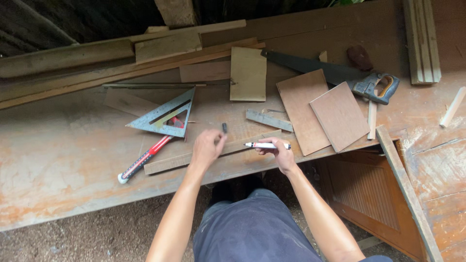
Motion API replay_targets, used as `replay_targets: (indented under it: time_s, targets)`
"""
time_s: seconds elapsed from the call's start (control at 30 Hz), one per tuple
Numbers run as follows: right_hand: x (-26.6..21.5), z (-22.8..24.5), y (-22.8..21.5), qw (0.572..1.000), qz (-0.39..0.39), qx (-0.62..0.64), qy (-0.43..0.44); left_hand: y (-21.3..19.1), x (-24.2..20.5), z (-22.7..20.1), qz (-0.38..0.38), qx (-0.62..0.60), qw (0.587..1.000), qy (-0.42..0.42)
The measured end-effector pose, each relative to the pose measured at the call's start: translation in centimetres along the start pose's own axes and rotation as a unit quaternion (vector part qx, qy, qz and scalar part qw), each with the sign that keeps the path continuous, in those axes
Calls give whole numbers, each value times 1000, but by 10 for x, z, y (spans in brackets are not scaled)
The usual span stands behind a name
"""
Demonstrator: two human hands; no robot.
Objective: The person measures and marks a wooden plank using a set square and marker, then saws the plank along the marked line with a hand saw. The person handles the plank, set square, marker, and saw throughout the process.
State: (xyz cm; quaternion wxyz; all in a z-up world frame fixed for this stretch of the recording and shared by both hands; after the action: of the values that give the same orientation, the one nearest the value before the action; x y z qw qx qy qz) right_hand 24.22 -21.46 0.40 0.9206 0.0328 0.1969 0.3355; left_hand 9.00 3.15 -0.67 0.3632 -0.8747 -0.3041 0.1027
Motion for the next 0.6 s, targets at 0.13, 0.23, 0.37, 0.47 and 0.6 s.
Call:
replay_targets:
  time_s: [0.13,0.23,0.37,0.47,0.6]
  targets:
    - [-3,-7,-1,999,-34,-20,-20,4,-17,-7,-4,3,997,-80]
    - [6,-11,-10,997,-73,-20,-32,9,4,-16,-38,-14,996,-82]
    - [8,-23,-25,987,-158,2,-27,23,24,-29,-48,-12,999,-12]
    - [4,-28,-36,979,-196,36,-34,39,39,-34,43,39,998,-38]
    - [2,-15,-45,984,-174,22,-12,45,45,-39,58,50,997,-14]
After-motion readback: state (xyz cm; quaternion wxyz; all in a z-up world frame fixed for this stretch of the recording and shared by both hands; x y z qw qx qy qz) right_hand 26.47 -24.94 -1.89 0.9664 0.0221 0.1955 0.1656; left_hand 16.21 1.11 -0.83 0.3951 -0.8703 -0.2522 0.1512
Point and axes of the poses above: each hand's wrist, its own x-axis towards the middle knuckle, its own y-axis out of the palm, z = x × y, the point moved 1 cm from there along x, towards the middle knuckle, and after that the axes turned 9 degrees about -z, right-handed, at the moved point
